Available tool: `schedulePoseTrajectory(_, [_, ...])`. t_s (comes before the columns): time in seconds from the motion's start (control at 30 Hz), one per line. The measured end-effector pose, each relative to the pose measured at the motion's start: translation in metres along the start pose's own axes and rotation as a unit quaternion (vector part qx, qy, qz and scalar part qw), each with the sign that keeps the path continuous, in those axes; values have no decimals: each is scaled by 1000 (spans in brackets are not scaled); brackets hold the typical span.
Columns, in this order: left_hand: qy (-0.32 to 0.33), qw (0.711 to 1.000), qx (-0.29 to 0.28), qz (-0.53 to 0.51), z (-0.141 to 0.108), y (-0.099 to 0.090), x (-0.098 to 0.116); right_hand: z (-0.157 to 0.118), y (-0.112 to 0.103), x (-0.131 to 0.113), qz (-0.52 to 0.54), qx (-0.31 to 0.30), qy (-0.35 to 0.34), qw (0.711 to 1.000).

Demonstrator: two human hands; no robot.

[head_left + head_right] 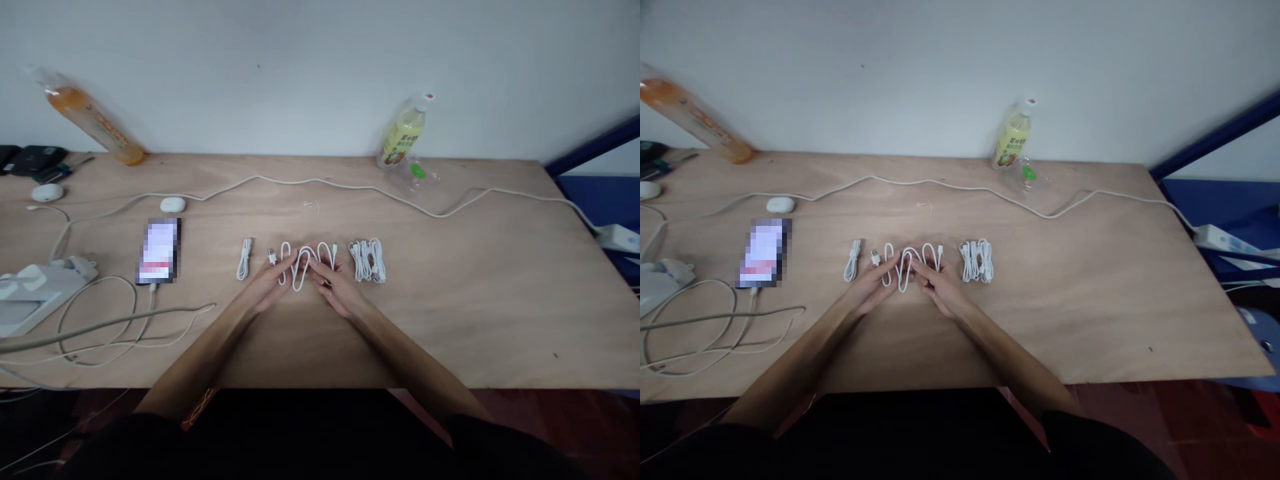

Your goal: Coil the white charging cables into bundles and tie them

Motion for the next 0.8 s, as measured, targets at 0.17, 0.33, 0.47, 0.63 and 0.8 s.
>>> schedulePoseTrajectory(0.17, [-9, 999, -24, 23, -1, -1, 2, 2, -2, -3, -22, 36, -27, 999])
schedulePoseTrajectory(0.33, [-47, 996, -69, 14, -5, 0, 1, 3, -2, -5, -60, 55, -70, 994])
schedulePoseTrajectory(0.47, [-67, 992, -104, -1, -9, 4, 3, 4, -4, -5, -102, 59, -102, 988])
schedulePoseTrajectory(0.63, [-69, 992, -107, 2, -7, -4, 1, 6, -9, -6, -127, 59, -118, 983])
schedulePoseTrajectory(0.8, [-84, 995, -58, 12, -4, -13, -4, 7, -12, -9, -150, 76, -122, 978])
Point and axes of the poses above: each hand's wrist, its own z-axis towards the middle knuckle, its own y-axis out of the palm, x = y × z, the point moved 2 cm from there along z, towards the middle knuckle, and after that the axes turned 3 degrees about z, right-handed, at the moved point
